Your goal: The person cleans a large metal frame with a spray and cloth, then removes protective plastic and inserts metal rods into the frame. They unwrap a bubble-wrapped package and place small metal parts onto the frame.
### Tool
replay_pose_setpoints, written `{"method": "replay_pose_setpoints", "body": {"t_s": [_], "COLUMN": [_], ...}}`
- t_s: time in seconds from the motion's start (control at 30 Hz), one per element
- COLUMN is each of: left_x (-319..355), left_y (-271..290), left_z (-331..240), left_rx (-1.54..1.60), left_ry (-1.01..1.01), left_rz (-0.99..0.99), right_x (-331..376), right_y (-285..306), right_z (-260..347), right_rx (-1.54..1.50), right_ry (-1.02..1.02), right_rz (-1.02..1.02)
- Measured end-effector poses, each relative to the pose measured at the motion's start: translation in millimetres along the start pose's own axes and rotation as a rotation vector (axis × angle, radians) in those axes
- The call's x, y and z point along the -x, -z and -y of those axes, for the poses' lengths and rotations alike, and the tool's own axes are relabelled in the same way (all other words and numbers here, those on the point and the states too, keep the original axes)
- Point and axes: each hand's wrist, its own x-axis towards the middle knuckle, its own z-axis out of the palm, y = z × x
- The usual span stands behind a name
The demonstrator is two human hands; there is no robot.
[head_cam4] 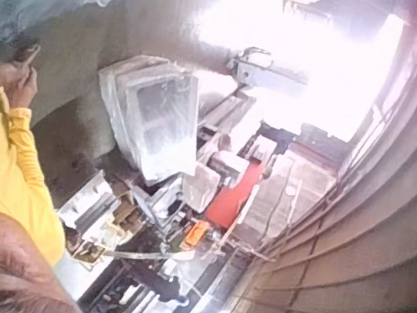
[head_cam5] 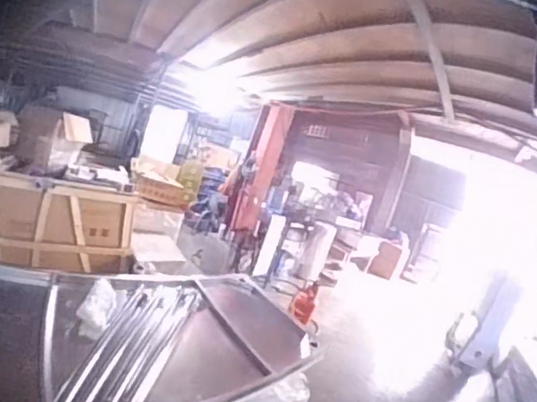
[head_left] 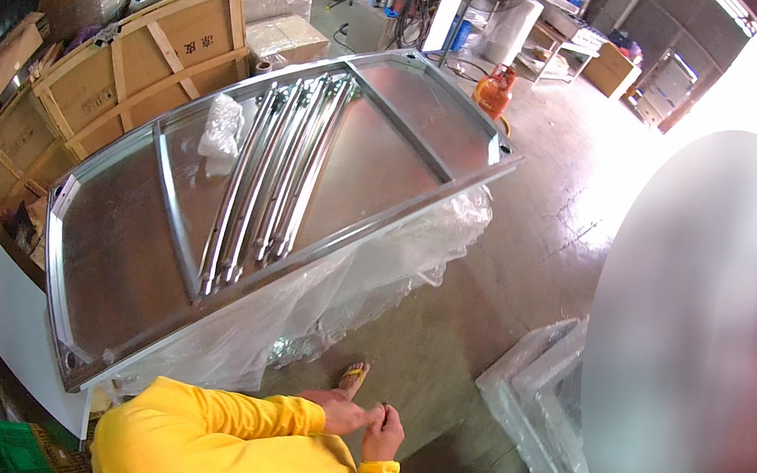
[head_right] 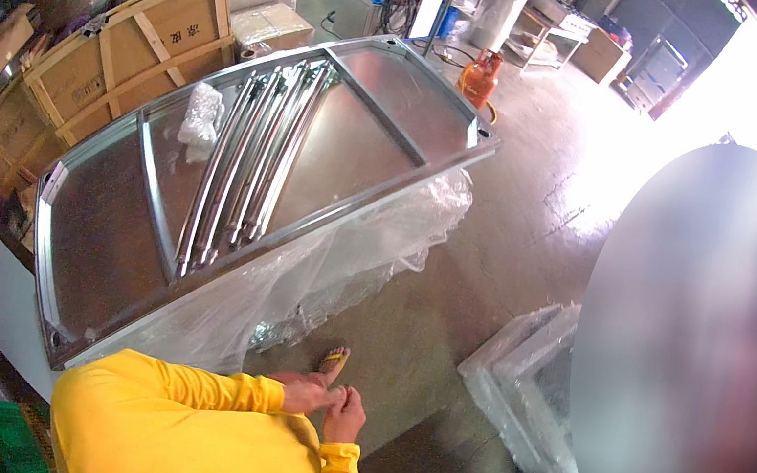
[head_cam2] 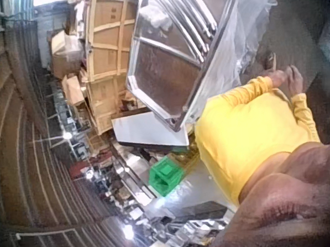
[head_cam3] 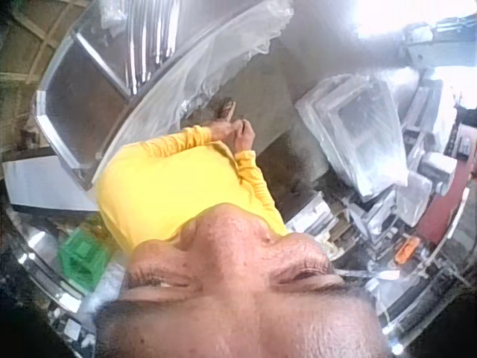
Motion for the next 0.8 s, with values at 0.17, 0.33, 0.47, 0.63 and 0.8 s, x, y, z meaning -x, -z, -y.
{"method": "replay_pose_setpoints", "body": {"t_s": [0.17,0.33,0.47,0.63,0.8], "left_x": [-140.8,-253.6,-261.0,-214.4,-215.6], "left_y": [67.1,262.0,444.4,540.4,554.4], "left_z": [-46.0,12.4,140.8,277.3,271.2], "left_rx": [0.033,0.422,1.724,2.052,1.908], "left_ry": [-0.446,-0.266,-0.142,-0.396,-0.659], "left_rz": [-0.279,-0.945,-1.394,-1.898,-2.29], "right_x": [-156.9,-275.0,-367.5,-489.7,-665.4], "right_y": [48.1,105.5,120.5,153.6,208.2], "right_z": [-4.8,-14.6,-41.8,-101.3,-129.0], "right_rx": [-0.529,-0.536,-0.528,-0.455,-0.397], "right_ry": [-0.065,-0.208,-0.357,-0.265,-0.168], "right_rz": [-0.144,-0.15,-0.272,-0.184,-0.028]}}
